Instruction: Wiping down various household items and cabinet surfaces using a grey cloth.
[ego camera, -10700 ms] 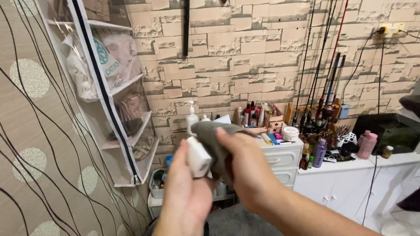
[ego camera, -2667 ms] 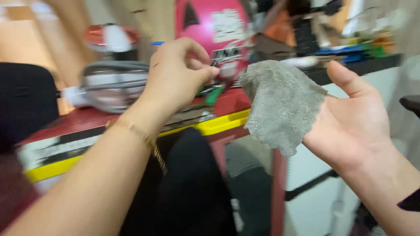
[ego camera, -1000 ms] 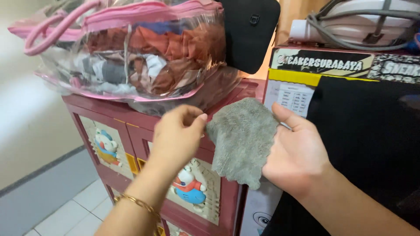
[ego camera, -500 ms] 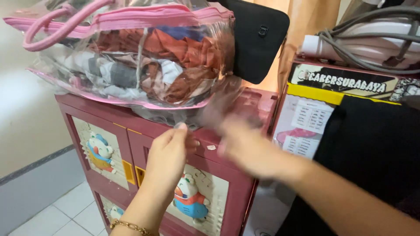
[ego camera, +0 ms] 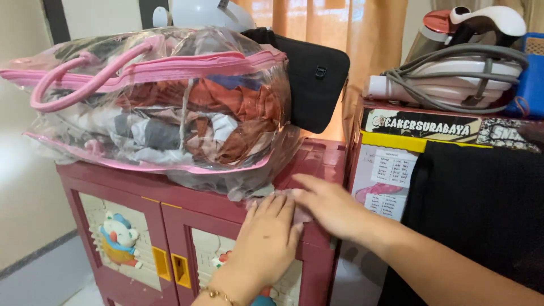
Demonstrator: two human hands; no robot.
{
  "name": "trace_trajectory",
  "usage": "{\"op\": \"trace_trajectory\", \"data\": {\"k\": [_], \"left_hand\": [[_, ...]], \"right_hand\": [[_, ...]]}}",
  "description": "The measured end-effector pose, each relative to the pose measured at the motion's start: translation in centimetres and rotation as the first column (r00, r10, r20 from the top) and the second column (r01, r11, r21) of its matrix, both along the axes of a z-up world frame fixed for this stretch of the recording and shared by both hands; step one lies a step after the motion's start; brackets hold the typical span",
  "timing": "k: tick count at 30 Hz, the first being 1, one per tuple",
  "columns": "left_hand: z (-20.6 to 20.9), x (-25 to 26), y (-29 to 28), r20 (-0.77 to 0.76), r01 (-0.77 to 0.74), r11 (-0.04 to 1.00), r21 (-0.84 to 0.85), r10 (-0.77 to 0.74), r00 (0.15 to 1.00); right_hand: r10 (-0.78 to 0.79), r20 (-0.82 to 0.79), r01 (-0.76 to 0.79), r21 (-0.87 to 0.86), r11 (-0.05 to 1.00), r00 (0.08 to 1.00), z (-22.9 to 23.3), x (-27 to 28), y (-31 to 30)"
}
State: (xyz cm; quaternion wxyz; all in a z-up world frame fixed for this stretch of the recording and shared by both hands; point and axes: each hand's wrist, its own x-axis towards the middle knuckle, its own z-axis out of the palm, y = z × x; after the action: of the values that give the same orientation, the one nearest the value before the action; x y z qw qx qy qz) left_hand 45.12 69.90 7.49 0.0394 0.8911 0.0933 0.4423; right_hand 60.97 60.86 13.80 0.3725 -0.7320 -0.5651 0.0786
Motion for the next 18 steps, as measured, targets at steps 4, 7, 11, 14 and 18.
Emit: {"op": "trace_trajectory", "data": {"k": [4, 7, 11, 14, 18], "left_hand": [[0.8, -1.3, -0.2, -0.081, -0.048, 0.999, 0.007, 0.049, 0.995], [2.2, -2.2, 0.4, -0.210, -0.107, 0.988, -0.107, 0.082, 0.974], [2.5, -3.0, 2.3, -0.319, -0.209, 0.973, -0.099, 0.168, 0.933], [2.8, -3.0, 2.0, -0.350, -0.219, 0.968, -0.123, 0.164, 0.922], [2.8, -1.9, 0.1, -0.299, -0.218, 0.967, -0.134, 0.170, 0.939]], "right_hand": [[0.057, 0.392, 0.097, -0.363, 0.927, 0.918, 1.0, -4.7, -0.3], [0.139, 0.399, 0.025, -0.379, 0.925, 0.906, 0.8, -4.6, 1.8], [0.150, 0.418, 0.029, -0.392, 0.920, 0.896, 1.4, -6.0, 4.0], [0.130, 0.417, 0.044, -0.382, 0.923, 0.900, 1.2, -6.1, 4.2], [0.127, 0.411, 0.009, -0.314, 0.949, 0.903, 0.9, -5.1, 1.4]]}}
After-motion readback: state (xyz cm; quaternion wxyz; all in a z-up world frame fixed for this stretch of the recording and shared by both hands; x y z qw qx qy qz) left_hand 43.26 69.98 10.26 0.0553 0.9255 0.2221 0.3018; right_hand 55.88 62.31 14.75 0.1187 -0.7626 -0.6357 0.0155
